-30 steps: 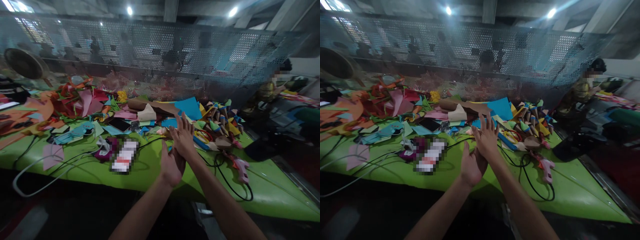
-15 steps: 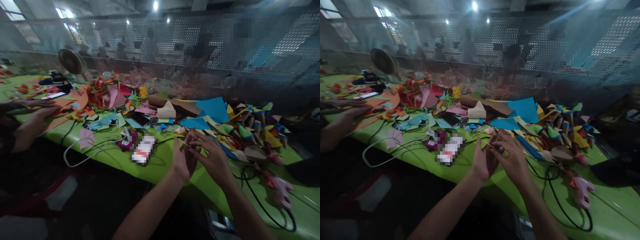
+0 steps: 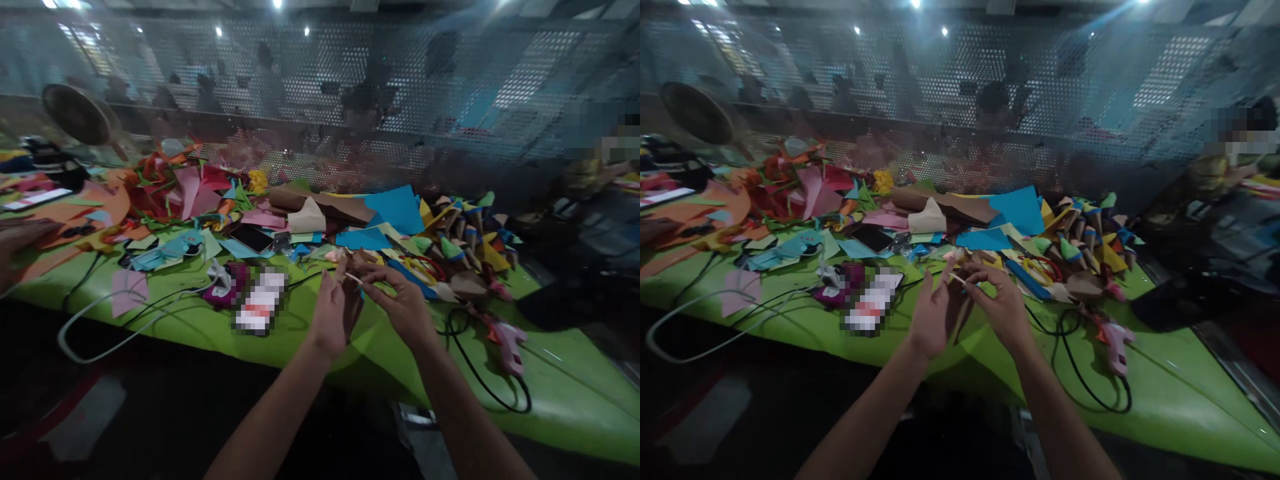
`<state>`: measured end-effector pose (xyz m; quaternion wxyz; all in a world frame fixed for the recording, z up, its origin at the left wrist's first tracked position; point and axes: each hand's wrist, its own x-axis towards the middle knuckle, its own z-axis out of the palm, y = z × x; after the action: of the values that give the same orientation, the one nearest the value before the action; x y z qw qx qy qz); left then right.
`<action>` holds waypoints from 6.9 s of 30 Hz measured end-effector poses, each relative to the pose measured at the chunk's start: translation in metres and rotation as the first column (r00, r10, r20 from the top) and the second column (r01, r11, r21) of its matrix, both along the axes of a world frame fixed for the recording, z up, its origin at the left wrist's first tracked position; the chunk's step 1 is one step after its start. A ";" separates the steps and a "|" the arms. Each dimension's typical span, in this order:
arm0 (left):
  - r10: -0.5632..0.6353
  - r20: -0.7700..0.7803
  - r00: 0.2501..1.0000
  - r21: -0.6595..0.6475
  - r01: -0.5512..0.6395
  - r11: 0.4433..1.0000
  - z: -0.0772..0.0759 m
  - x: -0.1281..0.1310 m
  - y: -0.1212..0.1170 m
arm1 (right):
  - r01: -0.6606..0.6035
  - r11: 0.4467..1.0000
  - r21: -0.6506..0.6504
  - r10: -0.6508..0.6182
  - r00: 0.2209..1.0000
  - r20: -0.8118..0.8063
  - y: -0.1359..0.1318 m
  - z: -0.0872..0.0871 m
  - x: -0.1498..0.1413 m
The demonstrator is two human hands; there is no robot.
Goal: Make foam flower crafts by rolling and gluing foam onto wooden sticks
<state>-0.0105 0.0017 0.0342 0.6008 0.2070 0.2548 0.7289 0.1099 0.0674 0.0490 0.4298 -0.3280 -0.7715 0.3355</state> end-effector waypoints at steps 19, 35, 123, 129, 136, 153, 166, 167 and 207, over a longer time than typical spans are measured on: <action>-0.239 -0.870 -0.430 -0.081 -0.354 0.932 -0.032 -0.002 -0.006 | 0.119 0.981 -0.151 -0.129 0.990 -0.062 0.000 -0.048 0.032; 0.020 -0.839 0.544 -0.139 -0.249 0.958 -0.042 -0.002 0.000 | 0.096 0.994 -0.060 -0.104 0.983 -0.150 -0.016 -0.036 0.031; -0.099 -0.191 0.976 -0.255 0.048 0.966 -0.047 -0.007 -0.007 | 0.049 0.997 0.052 -0.045 0.996 -0.082 -0.018 -0.040 0.018; -0.129 -0.131 0.983 -0.272 0.089 0.958 -0.050 -0.008 -0.007 | 0.063 0.994 0.089 -0.055 0.994 -0.091 -0.019 -0.040 0.018; -0.084 -0.133 0.987 -0.235 0.051 0.971 -0.050 -0.006 -0.007 | 0.057 0.997 0.054 -0.052 0.994 -0.092 -0.018 -0.039 0.021; -0.074 -0.320 0.944 -0.226 0.000 0.974 -0.044 -0.003 -0.010 | 0.119 0.985 0.121 -0.117 0.993 -0.024 -0.021 -0.039 0.017; -0.010 -0.503 0.864 -0.146 -0.074 0.986 -0.038 -0.001 -0.012 | 0.170 0.974 0.153 -0.170 0.985 -0.009 -0.022 -0.037 0.015; -0.009 -0.501 0.866 -0.143 -0.073 0.987 -0.039 -0.001 -0.012 | 0.163 0.976 0.146 -0.163 0.987 -0.013 -0.022 -0.037 0.015; -0.114 -0.137 0.984 -0.201 0.085 0.976 -0.050 -0.002 -0.008 | 0.044 0.980 -0.195 -0.075 0.985 -0.153 -0.021 -0.040 0.022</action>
<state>-0.0126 -0.0067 -0.0155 0.6335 0.2134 0.3581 0.6518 0.1315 0.0461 0.0092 0.4666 -0.3629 -0.6886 0.4200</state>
